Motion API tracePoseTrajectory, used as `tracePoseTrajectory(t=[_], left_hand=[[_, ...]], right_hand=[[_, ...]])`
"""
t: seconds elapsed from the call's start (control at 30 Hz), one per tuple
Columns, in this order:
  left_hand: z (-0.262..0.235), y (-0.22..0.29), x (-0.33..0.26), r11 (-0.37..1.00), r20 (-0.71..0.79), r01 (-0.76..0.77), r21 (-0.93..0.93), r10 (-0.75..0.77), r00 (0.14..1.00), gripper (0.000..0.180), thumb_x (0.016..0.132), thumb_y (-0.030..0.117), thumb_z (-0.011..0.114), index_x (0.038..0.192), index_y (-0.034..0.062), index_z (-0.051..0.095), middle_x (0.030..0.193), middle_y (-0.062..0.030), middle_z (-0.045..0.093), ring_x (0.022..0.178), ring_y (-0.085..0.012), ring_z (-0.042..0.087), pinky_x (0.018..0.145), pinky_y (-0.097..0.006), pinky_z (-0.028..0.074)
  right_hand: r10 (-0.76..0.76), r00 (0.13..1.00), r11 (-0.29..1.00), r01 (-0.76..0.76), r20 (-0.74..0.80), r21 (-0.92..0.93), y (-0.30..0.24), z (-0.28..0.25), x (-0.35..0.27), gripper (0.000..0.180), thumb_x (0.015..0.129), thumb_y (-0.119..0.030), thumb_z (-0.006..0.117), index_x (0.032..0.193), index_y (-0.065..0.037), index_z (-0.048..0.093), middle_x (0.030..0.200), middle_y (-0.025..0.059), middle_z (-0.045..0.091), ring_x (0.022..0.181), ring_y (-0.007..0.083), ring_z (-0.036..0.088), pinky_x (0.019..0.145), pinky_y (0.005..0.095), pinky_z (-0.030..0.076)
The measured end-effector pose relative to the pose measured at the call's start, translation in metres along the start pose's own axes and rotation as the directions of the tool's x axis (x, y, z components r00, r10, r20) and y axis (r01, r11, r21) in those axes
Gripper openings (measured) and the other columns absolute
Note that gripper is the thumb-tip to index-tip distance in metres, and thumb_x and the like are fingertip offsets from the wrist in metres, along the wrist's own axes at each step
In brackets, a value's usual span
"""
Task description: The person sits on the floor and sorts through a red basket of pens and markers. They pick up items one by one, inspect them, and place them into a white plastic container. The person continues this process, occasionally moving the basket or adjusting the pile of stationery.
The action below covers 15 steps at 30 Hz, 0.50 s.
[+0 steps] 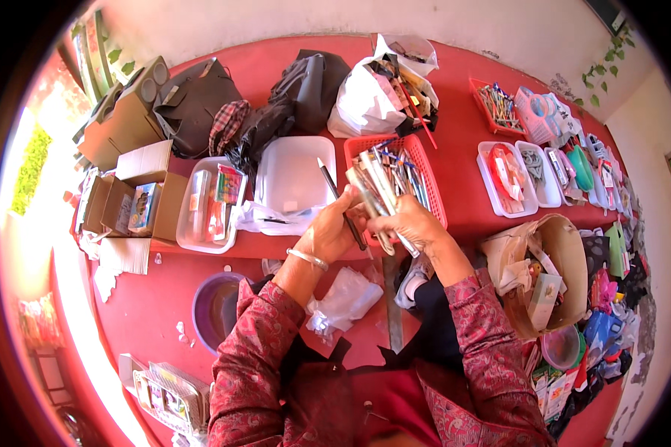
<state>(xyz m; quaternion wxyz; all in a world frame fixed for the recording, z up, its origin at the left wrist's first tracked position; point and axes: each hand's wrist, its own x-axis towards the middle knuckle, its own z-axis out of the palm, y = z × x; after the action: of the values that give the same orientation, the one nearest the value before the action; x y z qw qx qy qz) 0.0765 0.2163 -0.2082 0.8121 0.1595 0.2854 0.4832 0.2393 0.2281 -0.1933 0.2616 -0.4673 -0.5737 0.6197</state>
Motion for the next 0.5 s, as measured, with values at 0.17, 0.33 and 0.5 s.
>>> tracePoseTrajectory(t=[0.17, 0.33, 0.5], left_hand=[[-0.009, -0.007, 0.007, 0.989, -0.001, 0.143, -0.026, -0.143, 0.99, 0.041, 0.094, 0.031, 0.038, 0.118, -0.0015, 0.044, 0.111, -0.0127, 0.051, 0.105, -0.0223, 0.048, 0.097, -0.04, 0.035], [0.013, -0.015, -0.002, 0.995, 0.22, 0.087, -0.059, -0.072, 0.973, 0.048, 0.092, 0.042, 0.036, 0.117, 0.0027, 0.042, 0.116, -0.0122, 0.05, 0.106, -0.0254, 0.049, 0.096, -0.043, 0.034], [0.003, -0.014, -0.008, 0.966, 0.166, 0.056, 0.254, -0.101, 0.981, 0.053, 0.094, 0.044, 0.029, 0.123, 0.0013, 0.04, 0.116, -0.0109, 0.05, 0.102, -0.0211, 0.051, 0.091, -0.035, 0.038]], right_hand=[[-0.045, 0.992, 0.951, 0.079, -0.12, 0.298, 0.004, -0.005, 0.004, 0.02, 0.077, -0.016, 0.062, 0.089, 0.0, 0.059, 0.066, 0.0031, 0.056, 0.052, 0.0093, 0.052, 0.04, 0.0223, 0.04], [-0.124, 0.986, 0.992, 0.126, -0.11, 0.009, 0.012, 0.016, 0.009, 0.025, 0.079, -0.024, 0.063, 0.083, 0.001, 0.061, 0.069, 0.0039, 0.059, 0.063, 0.0094, 0.053, 0.058, 0.0264, 0.042], [-0.103, 0.994, 0.995, 0.103, 0.026, -0.012, -0.01, 0.016, -0.004, 0.023, 0.073, -0.015, 0.067, 0.087, 0.001, 0.057, 0.072, 0.0019, 0.055, 0.062, 0.0099, 0.052, 0.055, 0.0252, 0.044]])
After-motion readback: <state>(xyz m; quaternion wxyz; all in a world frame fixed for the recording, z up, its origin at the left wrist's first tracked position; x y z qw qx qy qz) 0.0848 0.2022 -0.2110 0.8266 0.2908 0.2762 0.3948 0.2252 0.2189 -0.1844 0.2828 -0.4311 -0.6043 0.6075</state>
